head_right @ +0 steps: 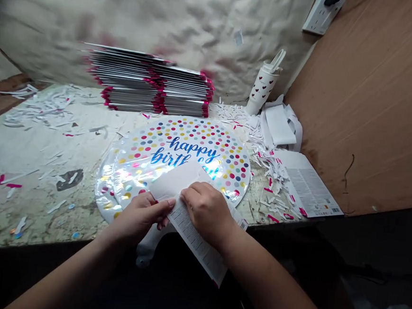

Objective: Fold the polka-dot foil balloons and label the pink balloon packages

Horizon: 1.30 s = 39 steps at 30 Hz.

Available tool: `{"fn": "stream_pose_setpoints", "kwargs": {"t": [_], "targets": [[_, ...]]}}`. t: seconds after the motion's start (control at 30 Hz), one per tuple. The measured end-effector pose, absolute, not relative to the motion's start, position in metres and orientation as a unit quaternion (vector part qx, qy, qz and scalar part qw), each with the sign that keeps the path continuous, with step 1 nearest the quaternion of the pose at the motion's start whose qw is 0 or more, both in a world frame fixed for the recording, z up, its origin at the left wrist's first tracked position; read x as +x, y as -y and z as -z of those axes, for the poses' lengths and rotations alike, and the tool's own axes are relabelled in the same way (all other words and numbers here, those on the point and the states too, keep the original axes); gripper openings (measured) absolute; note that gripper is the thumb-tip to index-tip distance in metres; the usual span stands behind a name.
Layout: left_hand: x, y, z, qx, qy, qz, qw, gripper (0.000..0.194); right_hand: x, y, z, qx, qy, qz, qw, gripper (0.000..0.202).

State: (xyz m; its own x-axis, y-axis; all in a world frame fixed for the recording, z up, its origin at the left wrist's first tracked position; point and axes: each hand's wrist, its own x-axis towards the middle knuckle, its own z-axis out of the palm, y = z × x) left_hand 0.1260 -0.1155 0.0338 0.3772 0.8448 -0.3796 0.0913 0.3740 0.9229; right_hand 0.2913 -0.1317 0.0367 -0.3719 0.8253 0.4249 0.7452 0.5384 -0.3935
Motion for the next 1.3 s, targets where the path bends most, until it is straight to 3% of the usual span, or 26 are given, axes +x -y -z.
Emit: {"fn": "stream_pose_setpoints", "kwargs": {"t": [0.13, 0.3, 0.53, 0.73, 0.97, 1.07, 1.13, 1.2, 1.3], "targets": [[0.127, 0.119, -0.037, 0.497, -0.470, -0.258, 0.683, 0.032, 0.298, 0.127, -0.036, -0.498, 0.818, -0.057, 0.281, 0.019], [0.127, 0.119, -0.037, 0.504, -0.473, -0.238, 0.682, 0.034, 0.309, 0.128, -0.043, -0.471, 0.794, -0.173, 0.344, 0.015], [0.135, 0.124, -0.038, 0.532, -0.469, -0.247, 0.660, 0.029, 0.304, 0.137, -0.043, -0.494, 0.804, -0.121, 0.308, 0.016], [0.134, 0.126, -0.042, 0.525, -0.473, -0.239, 0.666, 0.030, 0.314, 0.141, -0.045, -0.489, 0.789, -0.170, 0.331, 0.016], [0.142, 0.130, -0.044, 0.561, -0.486, -0.239, 0.626, 0.028, 0.292, 0.152, -0.049, -0.500, 0.848, 0.046, 0.169, 0.020], [0.138, 0.129, -0.044, 0.555, -0.489, -0.235, 0.630, 0.028, 0.309, 0.154, -0.051, -0.534, 0.824, 0.083, 0.174, 0.015], [0.128, 0.125, -0.043, 0.545, -0.493, -0.243, 0.634, 0.028, 0.340, 0.160, -0.053, -0.594, 0.784, 0.083, 0.161, 0.013], [0.116, 0.121, -0.041, 0.532, -0.500, -0.268, 0.629, 0.026, 0.373, 0.172, -0.053, -0.651, 0.753, 0.043, 0.089, 0.015], [0.110, 0.122, -0.040, 0.507, -0.513, -0.316, 0.616, 0.024, 0.393, 0.190, -0.052, -0.638, 0.768, -0.046, 0.029, 0.009]]}}
